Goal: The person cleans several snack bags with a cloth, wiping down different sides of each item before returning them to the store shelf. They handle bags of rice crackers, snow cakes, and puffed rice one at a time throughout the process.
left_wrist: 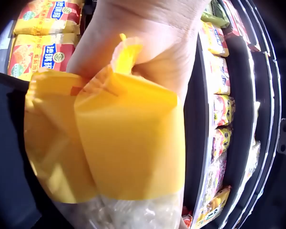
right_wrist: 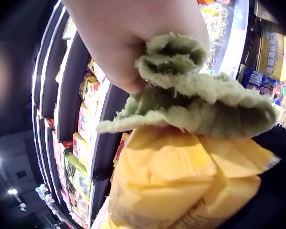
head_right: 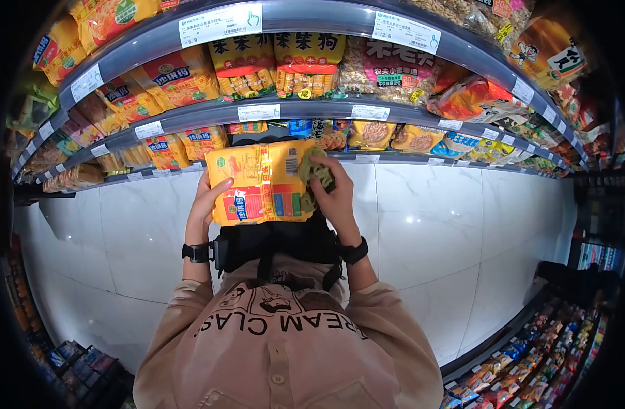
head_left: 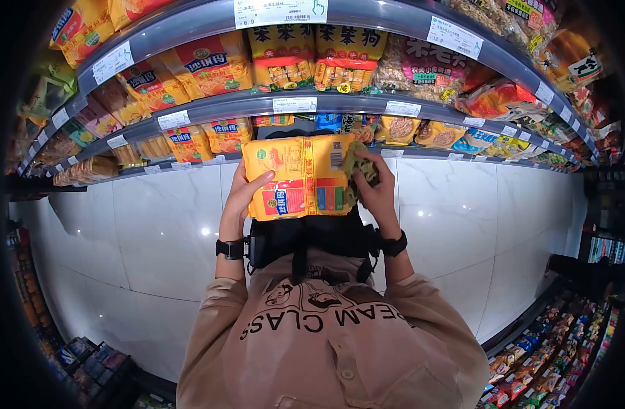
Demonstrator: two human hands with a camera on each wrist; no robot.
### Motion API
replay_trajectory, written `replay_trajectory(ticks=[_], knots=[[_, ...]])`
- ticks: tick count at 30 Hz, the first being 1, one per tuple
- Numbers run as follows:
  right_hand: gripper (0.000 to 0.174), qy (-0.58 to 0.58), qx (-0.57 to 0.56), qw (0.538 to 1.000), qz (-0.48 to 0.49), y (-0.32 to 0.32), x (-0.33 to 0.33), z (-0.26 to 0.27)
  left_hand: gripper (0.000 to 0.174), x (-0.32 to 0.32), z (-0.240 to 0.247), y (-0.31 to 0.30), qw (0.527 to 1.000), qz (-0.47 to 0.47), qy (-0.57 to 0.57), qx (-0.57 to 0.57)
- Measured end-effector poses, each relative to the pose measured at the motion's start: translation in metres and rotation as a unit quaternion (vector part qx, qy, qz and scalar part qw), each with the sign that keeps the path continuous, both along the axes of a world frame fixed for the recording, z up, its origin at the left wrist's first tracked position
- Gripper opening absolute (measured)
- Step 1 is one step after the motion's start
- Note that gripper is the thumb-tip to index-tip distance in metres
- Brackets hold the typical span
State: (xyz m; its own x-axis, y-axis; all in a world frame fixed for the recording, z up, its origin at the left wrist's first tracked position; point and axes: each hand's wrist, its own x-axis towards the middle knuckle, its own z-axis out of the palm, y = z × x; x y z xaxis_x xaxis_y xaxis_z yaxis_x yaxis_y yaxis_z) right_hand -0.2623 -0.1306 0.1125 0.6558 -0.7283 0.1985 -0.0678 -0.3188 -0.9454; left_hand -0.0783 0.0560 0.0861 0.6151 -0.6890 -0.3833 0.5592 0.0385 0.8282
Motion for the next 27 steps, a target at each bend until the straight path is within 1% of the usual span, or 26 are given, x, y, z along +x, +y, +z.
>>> replay_trajectory(ticks=[1, 2, 3, 5, 6, 7, 9, 10, 12, 13, 16, 17, 19, 21, 22, 23, 25, 27], knots=[[0.026, 0.002, 0.038, 0.999, -0.002, -0.007, 0.008, 0.005, 0.058, 0.000, 0.001, -0.001, 1.000, -0.001, 0.004, -0.007], [0.026, 0.005, 0.077, 0.997, -0.004, -0.009, 0.011, 0.008, 0.053, -0.003, 0.001, -0.002, 1.000, 0.007, -0.003, -0.008], [0.026, 0.008, 0.078, 0.997, -0.003, -0.008, 0.008, 0.008, 0.053, -0.008, 0.000, -0.003, 1.000, 0.009, -0.001, -0.008], [0.028, 0.040, 0.061, 0.997, -0.015, -0.002, 0.000, 0.001, 0.048, -0.012, 0.000, -0.005, 0.995, 0.085, 0.025, -0.041], [0.028, 0.047, 0.044, 0.998, -0.005, 0.006, -0.011, -0.006, 0.045, -0.013, -0.002, -0.005, 0.995, 0.093, 0.011, -0.036], [0.029, 0.040, -0.028, 0.999, -0.003, 0.014, -0.022, -0.011, 0.045, -0.014, -0.002, -0.006, 0.995, 0.090, 0.013, -0.037], [0.029, 0.082, -0.022, 0.996, 0.032, 0.028, -0.048, -0.008, 0.044, -0.016, -0.001, -0.005, 0.992, 0.109, 0.035, -0.052], [0.029, 0.085, -0.022, 0.996, 0.032, 0.032, -0.054, -0.007, 0.044, -0.015, 0.000, -0.004, 0.992, 0.109, 0.038, -0.051], [0.030, 0.094, 0.019, 0.994, 0.046, 0.036, -0.062, -0.001, 0.043, -0.015, 0.003, -0.005, 0.994, 0.100, 0.045, -0.022], [0.030, 0.095, 0.018, 0.994, 0.047, 0.035, -0.059, 0.003, 0.043, -0.016, 0.004, -0.005, 0.994, 0.100, 0.046, -0.023], [0.032, 0.079, -0.053, 0.995, 0.037, 0.021, -0.025, 0.016, 0.044, -0.015, 0.007, -0.003, 0.993, 0.109, 0.037, -0.029], [0.033, 0.055, -0.096, 0.993, 0.033, 0.013, -0.012, 0.017, 0.044, -0.017, 0.006, -0.003, 0.992, 0.117, 0.034, -0.037], [0.033, 0.016, -0.139, 0.990, 0.015, 0.003, 0.015, 0.025, 0.044, -0.018, 0.003, 0.001, 0.991, 0.128, 0.026, -0.040], [0.032, 0.002, -0.141, 0.990, -0.005, 0.000, 0.038, 0.027, 0.045, -0.019, -0.002, 0.001, 0.991, 0.128, 0.003, -0.026], [0.031, -0.006, -0.147, 0.989, -0.023, 0.001, 0.045, 0.029, 0.045, -0.021, 0.004, -0.001, 0.992, 0.124, 0.013, -0.025], [0.031, 0.028, -0.223, 0.974, -0.030, 0.009, 0.053, 0.033, 0.045, -0.022, 0.005, -0.004, 0.992, 0.121, 0.016, -0.026], [0.036, 0.076, -0.364, 0.928, 0.000, 0.035, 0.063, 0.039, 0.045, -0.023, 0.005, -0.007, 0.990, 0.128, 0.038, -0.036], [0.043, 0.065, -0.376, 0.920, 0.092, 0.065, 0.073, 0.020, 0.044, -0.024, 0.000, -0.009, 0.990, 0.132, 0.034, -0.046]])
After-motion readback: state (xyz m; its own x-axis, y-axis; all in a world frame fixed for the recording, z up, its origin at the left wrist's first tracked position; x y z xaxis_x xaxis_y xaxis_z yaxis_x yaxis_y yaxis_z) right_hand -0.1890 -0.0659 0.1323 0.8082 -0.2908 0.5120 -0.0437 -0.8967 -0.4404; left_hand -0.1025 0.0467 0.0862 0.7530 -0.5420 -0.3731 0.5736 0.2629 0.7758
